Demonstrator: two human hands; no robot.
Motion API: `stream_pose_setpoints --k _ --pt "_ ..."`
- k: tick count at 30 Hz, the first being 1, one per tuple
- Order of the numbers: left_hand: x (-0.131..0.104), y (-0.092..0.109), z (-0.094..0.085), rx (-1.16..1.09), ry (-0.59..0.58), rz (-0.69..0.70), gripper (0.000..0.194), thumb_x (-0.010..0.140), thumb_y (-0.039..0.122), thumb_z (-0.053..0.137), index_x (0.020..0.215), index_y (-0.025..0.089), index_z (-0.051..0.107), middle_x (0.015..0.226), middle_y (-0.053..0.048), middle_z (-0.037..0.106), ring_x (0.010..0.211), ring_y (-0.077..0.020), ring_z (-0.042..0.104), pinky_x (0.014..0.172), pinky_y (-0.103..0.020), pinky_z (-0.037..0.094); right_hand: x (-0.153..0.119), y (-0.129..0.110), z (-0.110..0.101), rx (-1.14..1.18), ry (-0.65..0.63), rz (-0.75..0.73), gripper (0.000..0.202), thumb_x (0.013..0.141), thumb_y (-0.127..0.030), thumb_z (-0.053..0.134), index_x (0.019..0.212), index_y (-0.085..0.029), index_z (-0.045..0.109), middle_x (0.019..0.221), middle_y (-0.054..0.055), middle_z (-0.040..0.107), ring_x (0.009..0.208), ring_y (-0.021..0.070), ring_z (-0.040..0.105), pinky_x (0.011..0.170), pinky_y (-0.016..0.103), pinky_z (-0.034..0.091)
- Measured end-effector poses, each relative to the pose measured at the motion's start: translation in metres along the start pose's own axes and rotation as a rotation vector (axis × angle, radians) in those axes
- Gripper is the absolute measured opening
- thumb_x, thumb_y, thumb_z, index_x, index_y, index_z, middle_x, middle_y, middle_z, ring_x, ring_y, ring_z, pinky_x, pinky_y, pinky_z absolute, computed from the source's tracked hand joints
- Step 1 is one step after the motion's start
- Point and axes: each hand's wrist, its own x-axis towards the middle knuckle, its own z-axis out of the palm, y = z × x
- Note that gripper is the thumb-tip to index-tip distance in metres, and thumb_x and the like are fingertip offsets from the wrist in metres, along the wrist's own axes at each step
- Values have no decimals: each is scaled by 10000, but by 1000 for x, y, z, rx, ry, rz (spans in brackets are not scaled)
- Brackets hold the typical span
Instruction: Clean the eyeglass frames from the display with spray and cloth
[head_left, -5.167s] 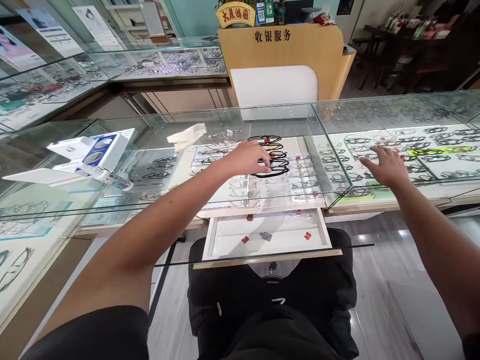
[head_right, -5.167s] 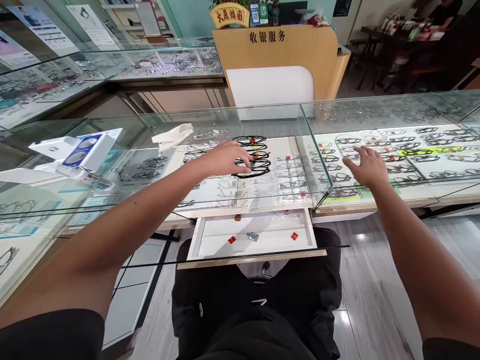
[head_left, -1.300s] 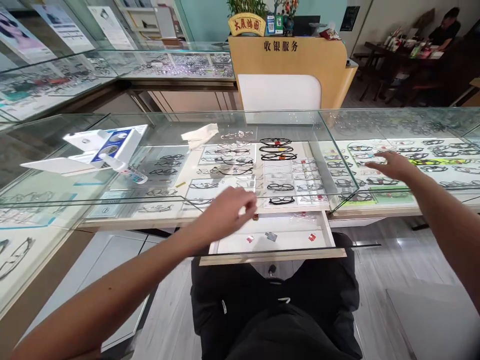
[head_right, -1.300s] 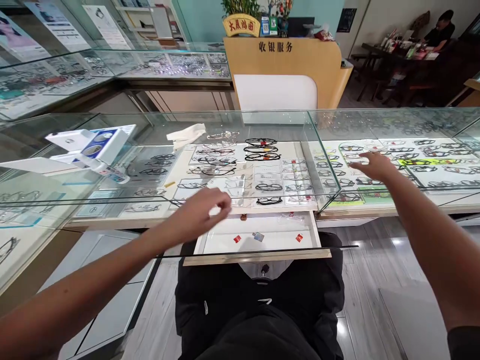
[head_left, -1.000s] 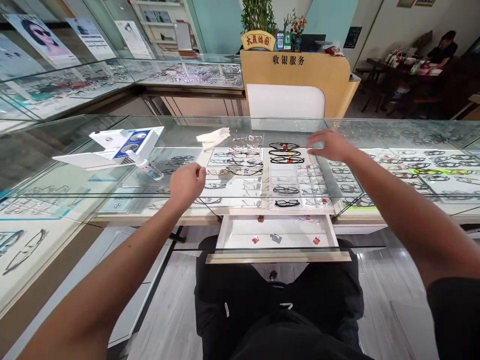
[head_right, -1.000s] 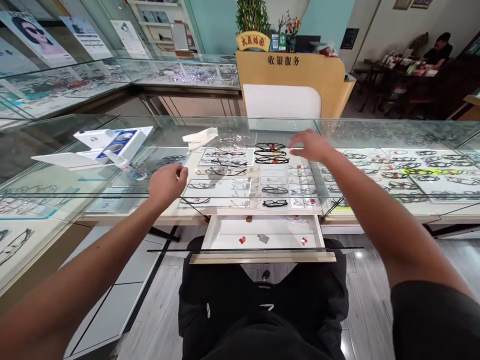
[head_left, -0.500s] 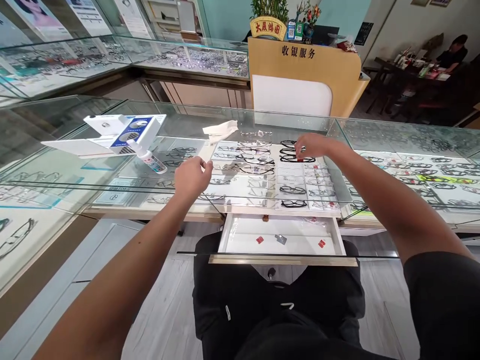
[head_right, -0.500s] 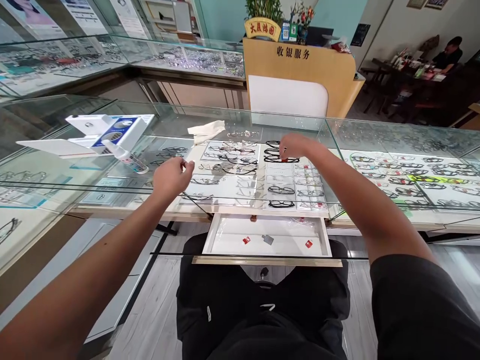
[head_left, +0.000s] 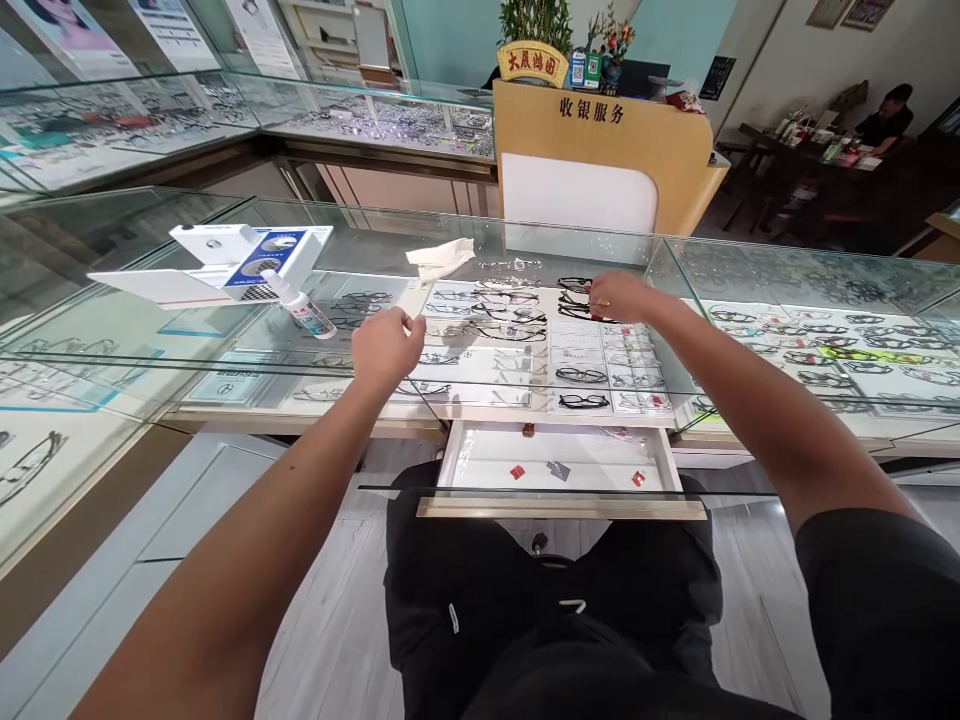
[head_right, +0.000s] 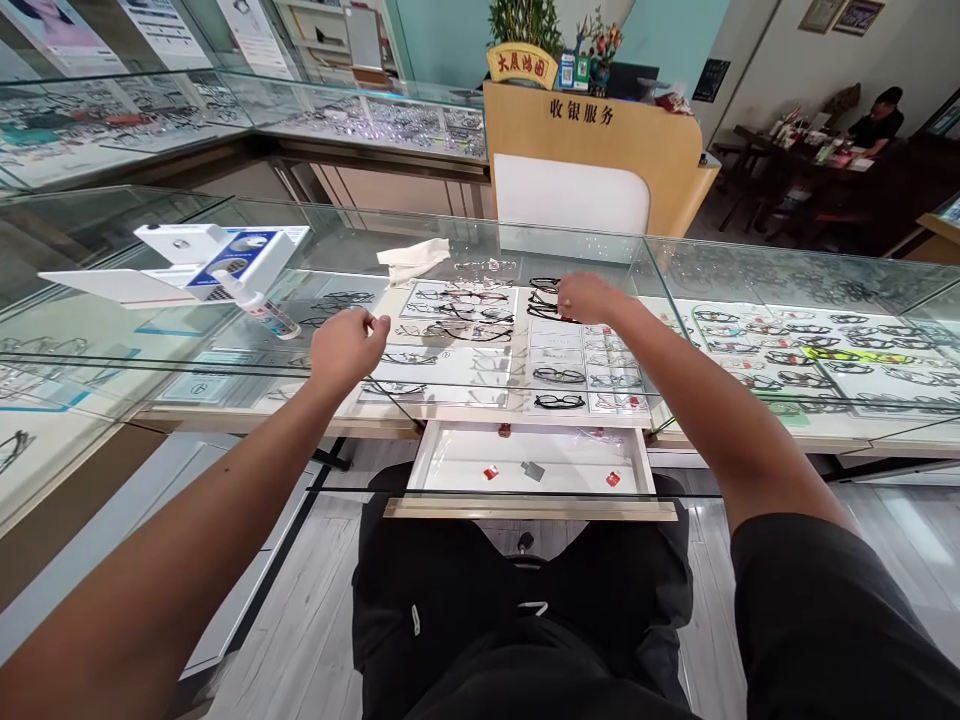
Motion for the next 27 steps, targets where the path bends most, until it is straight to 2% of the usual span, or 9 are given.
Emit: stream_pose_setpoints --k 6,9,11,13,16,18,21,25,27 --pt "-3 0 1 5 11 12 314 1013 473 410 844 223 498 1085 -173 718 1084 -376 641 883 -476 428 -15 -19 -4 3 21 70 323 986 -316 538 927 -169 819 1264 173 761 1241 370 650 1072 474 469" --pt "-3 0 1 8 6 14 321 1015 475 406 850 220 510 1089 -177 713 1091 -373 634 895 -480 432 -31 -27 -18 56 42 91 336 1003 -358 537 1008 -180 822 1289 156 760 1235 361 661 1050 459 495" --pt "-4 1 1 13 5 7 327 1016 474 404 856 216 525 1093 -178 711 1106 -374 628 911 -481 434 -48 -40 -32 140 31 60 337 1005 -432 562 1040 -220 820 1263 107 782 1186 338 686 1011 431 519" --pt "-4 2 1 22 3 1 329 1014 473 407 870 211 545 1113 -183 712 1128 -385 624 928 -487 436 -69 -61 -45 411 -56 -55 340 1001 -481 589 1049 -226 809 1226 83 791 1129 298 710 1002 395 516" --pt "-5 4 0 50 -6 -4 336 1010 466 411 913 198 589 1154 -193 713 1156 -400 621 948 -494 441 -102 -102 -51 724 -304 -190 298 1003 -495 612 1075 -260 780 1175 34 797 1087 240 729 971 352 528" --pt "-5 5 -1 67 -20 -5 356 1012 461 404 948 189 623 1173 -201 712 1171 -406 616 960 -493 444 -120 -126 -40 819 -460 -212 273 997 -468 632 1037 -242 780 1155 42 794 1053 226 726 933 339 533" --pt "-5 6 -2 68 -39 -11 383 1018 462 393 985 186 657 1208 -213 706 1202 -416 606 976 -490 444 -136 -143 -6 873 -549 -168 284 983 -445 662 1027 -192 784 1113 77 785 1016 221 709 911 334 526" --pt "-3 6 -2 73 -52 -19 363 1013 461 414 991 195 660 1207 -205 705 1204 -411 608 983 -482 446 -136 -135 53 910 -527 -75 270 990 -420 644 982 -181 770 1079 85 795 984 223 720 902 343 541" --pt "-2 6 -2 84 -57 -19 350 1011 456 415 981 199 652 1197 -200 702 1199 -409 607 974 -484 448 -127 -123 81 788 -383 -47 283 1009 -431 609 997 -198 768 1090 77 800 960 220 727 867 335 556"
